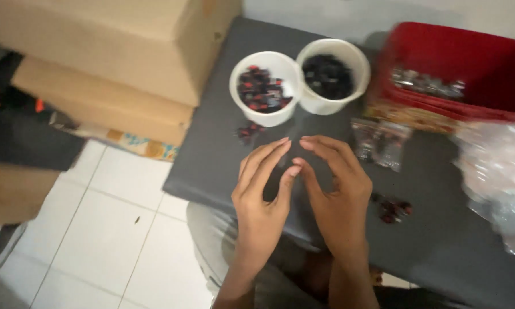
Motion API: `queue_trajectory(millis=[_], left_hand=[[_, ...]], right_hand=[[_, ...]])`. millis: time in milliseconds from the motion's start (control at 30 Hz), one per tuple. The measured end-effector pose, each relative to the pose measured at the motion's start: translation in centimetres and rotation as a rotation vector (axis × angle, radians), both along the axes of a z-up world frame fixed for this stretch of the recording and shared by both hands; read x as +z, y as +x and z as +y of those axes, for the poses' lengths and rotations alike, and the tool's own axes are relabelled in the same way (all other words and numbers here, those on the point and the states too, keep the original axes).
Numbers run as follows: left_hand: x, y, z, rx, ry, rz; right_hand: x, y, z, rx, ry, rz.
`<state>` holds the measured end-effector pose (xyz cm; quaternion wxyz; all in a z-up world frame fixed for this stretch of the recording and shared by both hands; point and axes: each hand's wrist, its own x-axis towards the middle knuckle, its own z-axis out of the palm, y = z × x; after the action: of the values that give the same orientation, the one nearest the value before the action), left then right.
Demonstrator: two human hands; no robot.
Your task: Packaging small electronic switches into individual plastic zip-lock bags.
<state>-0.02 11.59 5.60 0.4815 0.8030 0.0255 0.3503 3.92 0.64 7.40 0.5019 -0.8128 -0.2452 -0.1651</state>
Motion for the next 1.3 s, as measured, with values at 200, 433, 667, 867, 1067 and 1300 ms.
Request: queue_trajectory(millis=[200,433,667,867,1067,1300], left_hand=[[-1.1,-0.9,5.0,0.127,0.007,0.001],[-3.8,-0.1,7.4,0.142,0.035,0.175],[-4.7,0.7,7.4,0.105,0.314,0.392],[-5.0,0.4,7.1,0.132,0.241,0.278],[-5.2,-0.2,6.7,0.174,0.148,0.233],[-4.3,-0.7,4.2,0.036,0.104,0.247]], right_hand=[[-0.2,0.0,5.3,0.04,-0.076,0.046],[-3.5,1.1,7.1,0.119,-0.295,0.079],[-4.5,1.0,7.9,0.233,-0.312,0.105],[-5.0,0.9,7.7,0.199,-0.301,0.107],[-4.3,0.7,7.2,0.025,-0.534,0.083],[-4.0,0.5,3.3,0.123,-0.302,0.22]])
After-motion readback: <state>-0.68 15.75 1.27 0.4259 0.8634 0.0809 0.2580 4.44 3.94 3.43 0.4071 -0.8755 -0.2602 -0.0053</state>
